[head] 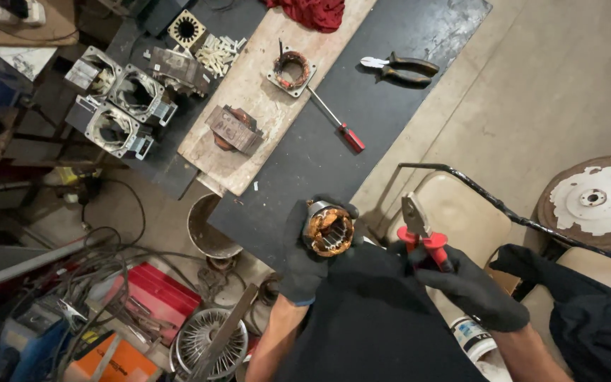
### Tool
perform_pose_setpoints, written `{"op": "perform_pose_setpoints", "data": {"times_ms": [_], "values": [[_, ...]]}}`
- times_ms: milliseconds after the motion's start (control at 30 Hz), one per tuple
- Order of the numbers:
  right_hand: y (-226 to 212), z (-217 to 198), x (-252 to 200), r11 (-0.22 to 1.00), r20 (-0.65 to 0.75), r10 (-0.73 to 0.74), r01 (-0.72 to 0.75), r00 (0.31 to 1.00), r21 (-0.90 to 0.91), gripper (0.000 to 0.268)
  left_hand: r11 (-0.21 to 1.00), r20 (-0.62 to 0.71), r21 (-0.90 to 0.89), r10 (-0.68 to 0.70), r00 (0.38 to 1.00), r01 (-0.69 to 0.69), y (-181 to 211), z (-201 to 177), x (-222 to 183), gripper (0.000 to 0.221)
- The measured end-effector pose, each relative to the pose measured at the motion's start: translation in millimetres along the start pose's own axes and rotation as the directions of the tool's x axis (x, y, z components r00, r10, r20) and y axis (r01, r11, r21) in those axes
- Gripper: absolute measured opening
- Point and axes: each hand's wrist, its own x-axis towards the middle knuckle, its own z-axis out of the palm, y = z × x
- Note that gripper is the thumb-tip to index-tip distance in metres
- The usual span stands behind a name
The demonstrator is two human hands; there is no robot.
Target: Disassembling a motor stator by cutting and removing copper wires using pliers on a workbench.
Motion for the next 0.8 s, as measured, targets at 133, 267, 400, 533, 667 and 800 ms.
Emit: {"op": "perform_pose_setpoints", "data": {"times_ms": [133,267,400,533,667,800], "values": [[-23,20,-3,0.968,-0.183,0.091,-0.131,0.979,-0.216,0.046,0.999,0.04,-0.05,0.011,0.999,-0.008,-3,-1,-2,0.033],[-36,30,2,0.857,-0.257,0.135,-0.243,0.957,-0.455,0.056,0.995,0.071,-0.097,0.027,0.997,-0.02,-5,-2,-4,0.033],[-26,27,6,0.93,-0.194,0.034,-0.102,0.98,-0.353,0.068,0.991,0.096,-0.132,0.045,0.994,-0.032,-23,-8,-4,0.033],[-28,24,-1,0.595,0.04,-0.312,0.228,0.949,-0.77,0.054,0.978,-0.016,-0.2,0.055,0.998,-0.057,-25,-10,-15,0.032],[-29,12,-4,0.107,0.357,-0.447,0.444,0.821,-0.889,0.035,0.993,0.069,0.029,0.116,0.991,-0.118,-12,-13,-18,0.043],[-32,15,-10,0.045,0.381,-0.429,0.441,0.819,-0.896,0.023,0.977,0.102,0.141,0.147,0.984,-0.16,23,-2,-14,0.032]]}}
